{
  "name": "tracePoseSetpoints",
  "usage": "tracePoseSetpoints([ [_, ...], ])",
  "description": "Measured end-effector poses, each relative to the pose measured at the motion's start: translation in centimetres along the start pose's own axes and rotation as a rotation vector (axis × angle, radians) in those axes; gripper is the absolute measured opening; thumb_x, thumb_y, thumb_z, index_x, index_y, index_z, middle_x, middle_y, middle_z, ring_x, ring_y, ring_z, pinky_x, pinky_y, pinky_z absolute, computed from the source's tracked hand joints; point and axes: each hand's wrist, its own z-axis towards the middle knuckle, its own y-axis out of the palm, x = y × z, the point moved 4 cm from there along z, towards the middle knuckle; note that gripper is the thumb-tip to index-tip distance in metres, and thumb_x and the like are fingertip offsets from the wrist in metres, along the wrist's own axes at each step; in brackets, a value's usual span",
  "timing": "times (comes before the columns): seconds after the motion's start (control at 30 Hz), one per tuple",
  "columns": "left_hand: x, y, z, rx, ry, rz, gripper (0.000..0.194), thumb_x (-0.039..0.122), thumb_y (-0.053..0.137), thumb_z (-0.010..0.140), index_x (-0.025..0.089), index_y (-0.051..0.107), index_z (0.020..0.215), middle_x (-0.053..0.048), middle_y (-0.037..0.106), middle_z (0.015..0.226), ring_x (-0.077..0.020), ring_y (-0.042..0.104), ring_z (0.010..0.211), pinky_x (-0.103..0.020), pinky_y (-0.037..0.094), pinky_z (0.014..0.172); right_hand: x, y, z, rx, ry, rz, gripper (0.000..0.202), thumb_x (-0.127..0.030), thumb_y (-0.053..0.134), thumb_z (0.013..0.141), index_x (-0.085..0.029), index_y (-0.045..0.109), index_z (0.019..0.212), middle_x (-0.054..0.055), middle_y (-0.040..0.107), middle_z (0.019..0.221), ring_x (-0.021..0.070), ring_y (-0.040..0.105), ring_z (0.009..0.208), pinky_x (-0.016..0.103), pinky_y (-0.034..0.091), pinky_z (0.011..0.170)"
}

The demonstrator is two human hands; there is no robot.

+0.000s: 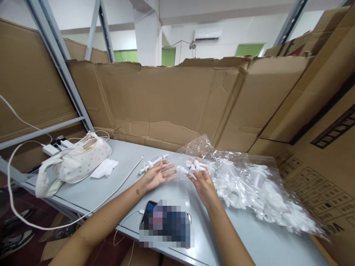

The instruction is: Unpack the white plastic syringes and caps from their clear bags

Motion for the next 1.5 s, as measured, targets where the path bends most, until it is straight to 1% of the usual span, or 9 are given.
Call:
tracePoseSetpoints([
  [0.23,-0.2,-0.1,0.2,0.019,0.023,0.002,0.022,0.036,0.058,0.087,0.018,0.056,0.101,-0.013,0.057,0.125,-0.0231,0.064,0.100,-0.051,0.046,0.096,1.2,0.3,-0.2,-0.049,0.083,0.010,0.080,-0.023,0.084,0.063,-0.037,0.047,0.133,0.006,0.068,0.118,0.0215,0.070,0.094,0.040,0.058,0.081],
  [0.33,0.0,0.3,-0.1,0.003,0.038,0.039,0.018,0.021,0.061,0.083,0.016,0.060,0.100,-0.012,0.059,0.120,-0.0208,0.063,0.101,-0.048,0.044,0.100,1.6,0.0,0.1,0.014,0.075,0.003,0.079,-0.020,0.083,0.064,-0.035,0.048,0.133,0.005,0.071,0.107,0.0210,0.072,0.085,0.038,0.060,0.075],
  [0.43,0.0,0.8,-0.6,-0.028,0.039,0.129,0.032,0.003,0.062,0.071,0.016,0.063,0.101,-0.010,0.059,0.120,-0.0197,0.060,0.105,-0.045,0.042,0.103,1.7,-0.4,0.3,0.082,0.075,0.024,0.073,-0.016,0.082,0.064,-0.032,0.051,0.129,0.004,0.073,0.099,0.0206,0.073,0.078,0.037,0.062,0.070],
  [0.53,-0.2,1.0,-0.7,-0.021,0.071,0.225,0.043,-0.004,0.062,0.061,0.017,0.065,0.099,-0.008,0.060,0.119,-0.0186,0.061,0.103,-0.041,0.042,0.104,1.7,-0.8,0.5,0.099,0.066,0.036,0.064,-0.015,0.080,0.065,-0.029,0.054,0.122,0.004,0.073,0.101,0.0204,0.072,0.079,0.038,0.062,0.071],
  [0.7,-0.5,0.5,-0.2,0.027,0.078,0.436,0.043,0.007,0.072,0.061,0.017,0.066,0.103,-0.007,0.066,0.101,-0.0178,0.063,0.090,-0.036,0.044,0.094,1.3,-1.5,0.7,0.100,0.031,0.023,0.058,-0.018,0.079,0.065,-0.030,0.056,0.117,0.005,0.072,0.105,0.0230,0.072,0.088,0.036,0.061,0.070],
  [0.8,-0.5,-0.2,0.1,0.055,0.104,0.560,0.043,0.013,0.075,0.063,0.018,0.067,0.105,-0.009,0.065,0.106,-0.0178,0.062,0.090,-0.033,0.044,0.090,1.0,-1.9,1.0,0.115,0.007,0.034,0.056,-0.017,0.078,0.065,-0.029,0.056,0.115,0.005,0.072,0.103,0.0249,0.072,0.089,0.039,0.061,0.073],
  [1.0,-0.4,-1.4,0.5,0.105,0.159,0.840,0.037,0.015,0.066,0.069,0.018,0.066,0.106,-0.007,0.067,0.098,-0.0174,0.061,0.084,-0.031,0.046,0.083,0.4,-2.7,1.4,0.205,-0.031,0.011,0.048,-0.014,0.074,0.067,-0.028,0.056,0.108,0.003,0.072,0.097,0.0237,0.073,0.083,0.038,0.062,0.070],
  [1.27,0.1,-1.0,0.1,0.105,0.286,1.212,0.033,0.012,0.051,0.076,0.019,0.066,0.105,-0.008,0.063,0.116,-0.0213,0.058,0.105,-0.031,0.041,0.095,-0.5,-2.8,1.1,0.261,-0.110,-0.049,0.044,-0.018,0.071,0.070,-0.028,0.055,0.110,0.003,0.071,0.099,0.0220,0.072,0.085,0.035,0.062,0.070],
  [1.5,0.0,-0.8,-0.1,0.114,0.257,1.385,0.033,0.025,0.054,0.080,0.019,0.063,0.111,-0.004,0.067,0.095,-0.0170,0.060,0.079,-0.028,0.046,0.080,-1.1,-2.8,0.9,0.304,-0.162,-0.137,0.050,-0.024,0.069,0.074,-0.029,0.049,0.119,0.001,0.069,0.105,0.0178,0.071,0.089,0.032,0.060,0.076],
])
